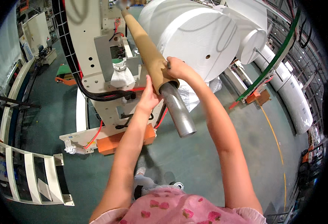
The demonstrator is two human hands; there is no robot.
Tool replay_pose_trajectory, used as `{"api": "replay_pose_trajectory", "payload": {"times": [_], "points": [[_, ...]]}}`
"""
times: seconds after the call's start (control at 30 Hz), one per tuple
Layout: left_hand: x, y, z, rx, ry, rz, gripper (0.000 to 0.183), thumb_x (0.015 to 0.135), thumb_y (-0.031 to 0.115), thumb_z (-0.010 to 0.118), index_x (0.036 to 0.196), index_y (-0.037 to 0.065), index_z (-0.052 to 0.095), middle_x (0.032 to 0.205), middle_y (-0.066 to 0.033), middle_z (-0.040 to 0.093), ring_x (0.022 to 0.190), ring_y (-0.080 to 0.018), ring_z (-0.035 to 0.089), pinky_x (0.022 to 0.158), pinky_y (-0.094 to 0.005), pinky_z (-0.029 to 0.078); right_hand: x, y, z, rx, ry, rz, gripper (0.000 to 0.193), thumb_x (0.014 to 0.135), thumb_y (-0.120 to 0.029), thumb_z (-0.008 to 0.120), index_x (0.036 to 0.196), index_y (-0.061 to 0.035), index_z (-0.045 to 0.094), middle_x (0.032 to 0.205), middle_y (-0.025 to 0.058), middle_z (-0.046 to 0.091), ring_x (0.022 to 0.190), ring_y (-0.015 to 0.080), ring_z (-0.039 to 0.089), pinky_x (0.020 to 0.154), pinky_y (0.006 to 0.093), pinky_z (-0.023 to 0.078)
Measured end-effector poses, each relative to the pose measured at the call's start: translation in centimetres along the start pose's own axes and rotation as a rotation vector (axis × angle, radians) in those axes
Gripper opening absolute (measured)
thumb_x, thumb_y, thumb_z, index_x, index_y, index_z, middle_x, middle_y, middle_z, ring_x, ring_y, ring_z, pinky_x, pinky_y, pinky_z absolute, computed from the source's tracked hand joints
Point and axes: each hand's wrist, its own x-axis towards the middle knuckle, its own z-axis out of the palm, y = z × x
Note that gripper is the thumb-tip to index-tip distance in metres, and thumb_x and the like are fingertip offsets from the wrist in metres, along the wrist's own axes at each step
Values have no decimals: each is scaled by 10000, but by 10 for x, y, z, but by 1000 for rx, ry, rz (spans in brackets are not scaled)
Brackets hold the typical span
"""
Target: The person prepares a cardboard core on a metal spindle by tightening a collar with a hex key, marks the core with a pen, and then inserts the assembly into a large white roll on a machine.
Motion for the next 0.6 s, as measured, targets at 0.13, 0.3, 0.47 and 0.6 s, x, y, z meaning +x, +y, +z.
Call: {"api": "replay_pose_trajectory", "payload": {"times": [0.13,0.3,0.47,0.6], "points": [[29,12,-4,-53,145,10,637,747,609,316,1142,115,389,1084,-84,470,982,-236,464,805,-398,407,32,-13,25,-105,-112,187,527,710,-420,435,982,25,511,911,248,534,833,342,529,726,361,409],[39,13,-9,-108,106,3,623,744,606,323,1134,125,398,1063,-91,484,936,-248,495,788,-419,415,31,-9,27,-46,-65,262,657,655,-533,434,957,43,526,942,233,535,856,334,528,743,350,402],[30,10,3,-78,136,59,628,772,581,286,1178,106,343,1124,-100,436,992,-248,462,816,-402,408,22,2,35,-60,21,192,643,666,-546,399,891,35,561,867,228,553,816,340,538,714,365,415],[22,11,8,-72,194,72,604,779,569,287,1175,117,349,1124,-97,437,988,-250,464,817,-404,407,15,-12,30,-76,-54,276,565,699,-501,393,945,-17,547,922,191,551,858,324,531,746,373,416]]}}
